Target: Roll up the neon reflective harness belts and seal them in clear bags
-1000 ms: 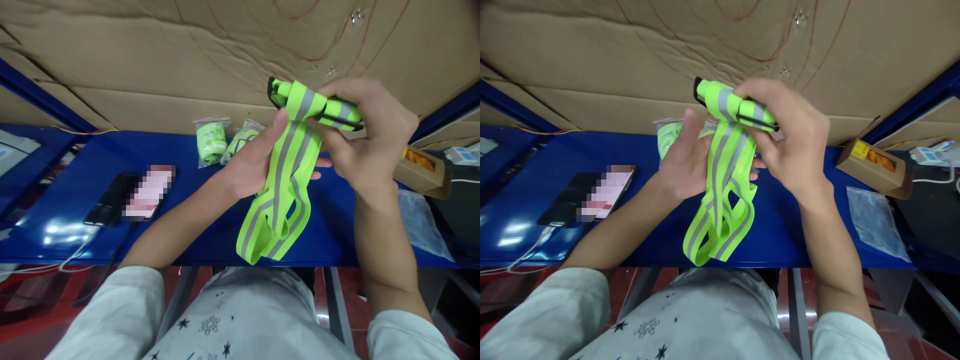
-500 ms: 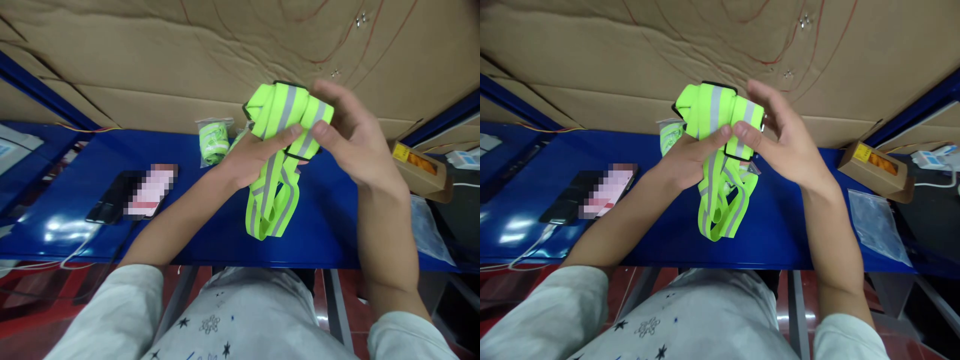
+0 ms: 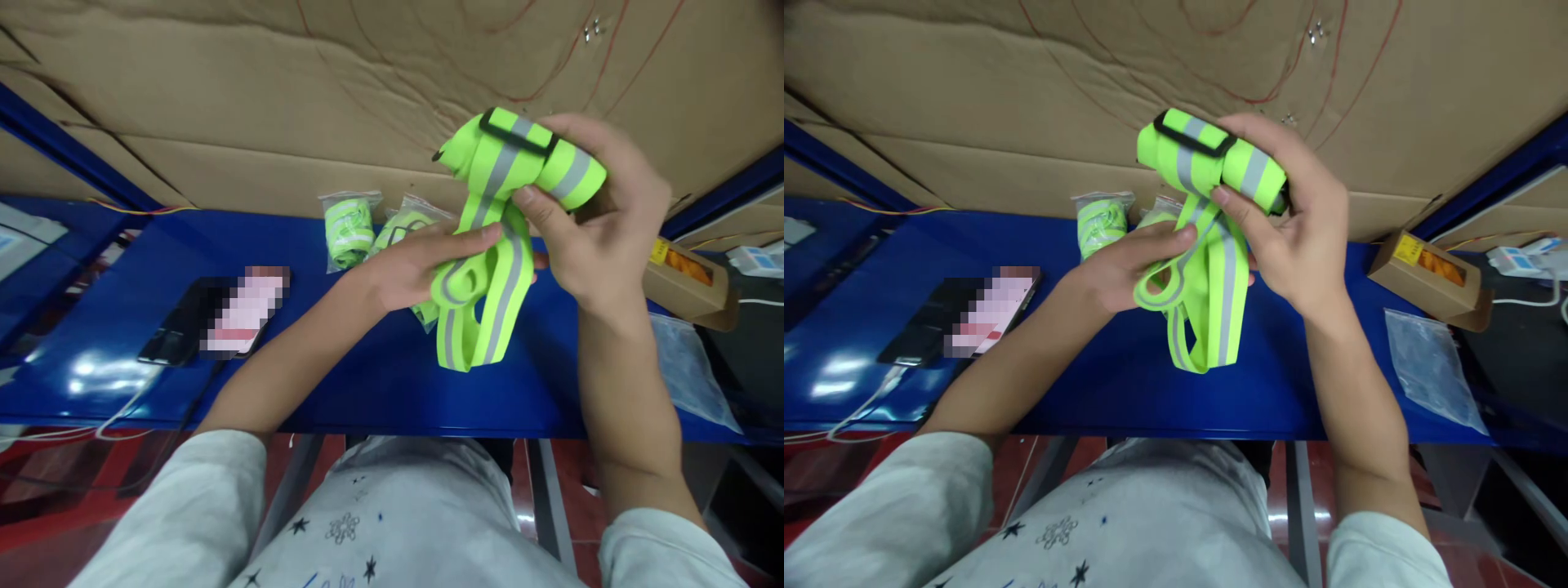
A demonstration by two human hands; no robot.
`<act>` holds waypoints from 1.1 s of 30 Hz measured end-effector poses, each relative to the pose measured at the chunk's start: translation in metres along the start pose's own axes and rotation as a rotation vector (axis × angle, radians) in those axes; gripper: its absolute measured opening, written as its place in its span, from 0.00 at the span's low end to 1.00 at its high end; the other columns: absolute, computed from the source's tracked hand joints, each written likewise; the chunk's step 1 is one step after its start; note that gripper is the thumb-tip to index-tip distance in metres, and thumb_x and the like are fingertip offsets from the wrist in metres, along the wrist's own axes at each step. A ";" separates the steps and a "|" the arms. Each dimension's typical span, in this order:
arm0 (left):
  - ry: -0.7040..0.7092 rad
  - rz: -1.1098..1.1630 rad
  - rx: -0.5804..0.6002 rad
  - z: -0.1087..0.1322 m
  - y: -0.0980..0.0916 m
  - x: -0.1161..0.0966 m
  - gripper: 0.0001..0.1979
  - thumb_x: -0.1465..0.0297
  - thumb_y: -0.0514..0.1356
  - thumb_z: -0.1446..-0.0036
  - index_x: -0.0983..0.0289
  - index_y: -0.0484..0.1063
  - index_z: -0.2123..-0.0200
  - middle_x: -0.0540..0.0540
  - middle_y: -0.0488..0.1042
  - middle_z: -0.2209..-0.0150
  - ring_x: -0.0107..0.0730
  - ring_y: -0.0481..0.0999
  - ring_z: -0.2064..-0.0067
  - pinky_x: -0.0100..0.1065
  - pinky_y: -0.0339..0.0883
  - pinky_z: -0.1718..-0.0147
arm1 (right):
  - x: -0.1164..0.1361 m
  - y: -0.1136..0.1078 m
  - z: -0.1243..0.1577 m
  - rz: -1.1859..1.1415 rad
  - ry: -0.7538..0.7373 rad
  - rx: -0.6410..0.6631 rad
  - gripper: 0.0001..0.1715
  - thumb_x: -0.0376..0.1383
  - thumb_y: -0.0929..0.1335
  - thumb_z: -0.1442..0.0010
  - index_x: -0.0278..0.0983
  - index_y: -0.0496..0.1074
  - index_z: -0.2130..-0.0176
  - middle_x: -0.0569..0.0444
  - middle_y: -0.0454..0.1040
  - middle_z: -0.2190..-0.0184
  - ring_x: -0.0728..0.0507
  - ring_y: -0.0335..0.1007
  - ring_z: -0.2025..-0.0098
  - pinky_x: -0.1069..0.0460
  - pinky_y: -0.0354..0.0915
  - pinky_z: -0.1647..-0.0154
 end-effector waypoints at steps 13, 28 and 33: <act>0.139 -0.122 -0.213 0.009 -0.009 -0.014 0.18 0.56 0.70 0.37 0.62 0.80 0.51 0.55 0.83 0.49 0.46 0.82 0.44 0.43 0.77 0.43 | 0.005 0.019 0.001 -0.128 -0.013 0.470 0.38 0.51 0.75 0.39 0.54 0.68 0.33 0.61 0.59 0.25 0.37 0.45 0.20 0.37 0.44 0.17; -0.031 0.101 -0.189 -0.001 -0.016 0.027 0.17 0.70 0.75 0.48 0.66 0.80 0.56 0.56 0.84 0.59 0.47 0.85 0.52 0.47 0.78 0.45 | 0.004 0.004 -0.002 0.210 0.030 0.228 0.31 0.42 0.81 0.46 0.43 0.74 0.45 0.56 0.79 0.47 0.38 0.76 0.45 0.42 0.73 0.40; 0.021 0.163 -0.162 0.000 -0.003 0.020 0.13 0.63 0.67 0.39 0.64 0.78 0.55 0.56 0.83 0.56 0.53 0.81 0.41 0.50 0.77 0.40 | 0.019 0.000 -0.002 0.302 -0.097 0.153 0.24 0.42 0.78 0.39 0.44 0.73 0.46 0.54 0.77 0.47 0.37 0.75 0.44 0.41 0.71 0.39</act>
Point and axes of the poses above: each hand's wrist, its own z-axis away from the middle knuckle, its own y-axis out of the palm, x = y × z, the point moved 9 cm from there along -z, towards the middle knuckle
